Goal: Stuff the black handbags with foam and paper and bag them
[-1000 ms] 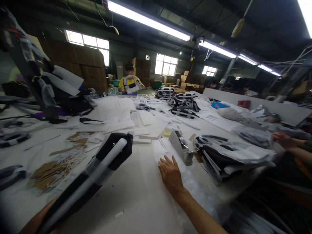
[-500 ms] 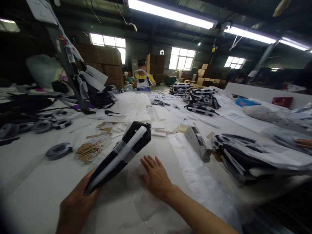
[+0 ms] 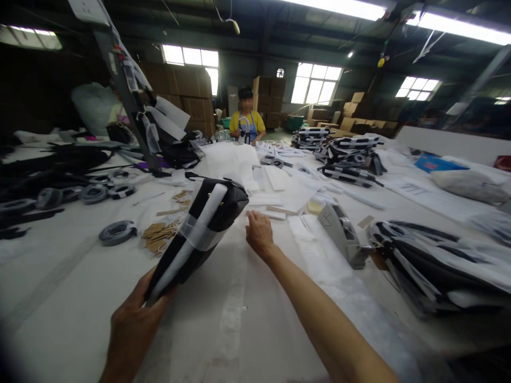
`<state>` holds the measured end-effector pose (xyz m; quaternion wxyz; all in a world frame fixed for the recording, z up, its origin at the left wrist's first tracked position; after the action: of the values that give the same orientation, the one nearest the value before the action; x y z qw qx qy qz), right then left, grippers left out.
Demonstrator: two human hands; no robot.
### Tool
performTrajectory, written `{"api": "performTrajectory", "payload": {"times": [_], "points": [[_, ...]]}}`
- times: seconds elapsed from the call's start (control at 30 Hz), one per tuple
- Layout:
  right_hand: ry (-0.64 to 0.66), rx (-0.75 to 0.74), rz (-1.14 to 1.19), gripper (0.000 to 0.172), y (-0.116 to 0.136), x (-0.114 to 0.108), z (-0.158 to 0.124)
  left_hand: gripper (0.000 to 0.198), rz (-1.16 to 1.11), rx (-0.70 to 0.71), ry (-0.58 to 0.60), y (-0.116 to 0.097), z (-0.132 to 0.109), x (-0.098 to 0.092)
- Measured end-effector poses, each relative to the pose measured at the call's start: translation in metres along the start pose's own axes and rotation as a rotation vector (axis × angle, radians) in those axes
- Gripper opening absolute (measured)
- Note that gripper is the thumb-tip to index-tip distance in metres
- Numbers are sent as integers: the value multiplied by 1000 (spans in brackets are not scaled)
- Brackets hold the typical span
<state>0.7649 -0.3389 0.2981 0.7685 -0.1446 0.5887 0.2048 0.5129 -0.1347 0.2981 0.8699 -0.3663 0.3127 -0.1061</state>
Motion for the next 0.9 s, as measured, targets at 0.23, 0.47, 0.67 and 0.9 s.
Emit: {"api": "performTrajectory", "payload": {"times": [0.23, 0.47, 0.67, 0.9], "points": [[204, -534, 202, 62, 54, -5, -127, 41, -16, 224, -19, -20, 0, 3], [401, -876, 340, 64, 83, -50, -198, 41, 5, 768, 168, -73, -25, 28], [166, -766, 507, 27, 58, -106, -196, 41, 90, 981, 309, -81, -72, 49], [377, -41, 66, 19, 16, -59, -33, 43, 149, 995, 275, -64, -86, 55]]}}
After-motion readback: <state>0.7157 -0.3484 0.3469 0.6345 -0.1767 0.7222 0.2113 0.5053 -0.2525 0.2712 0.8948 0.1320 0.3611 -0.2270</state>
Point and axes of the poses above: each hand's wrist, its own z-axis towards the middle knuckle, its own x-axis out of the palm, y = z × x, the point moved 7 cm from there along z, towards the middle knuckle, and after that the axes turned 14 degrees about -z, right-handed, at the moved point
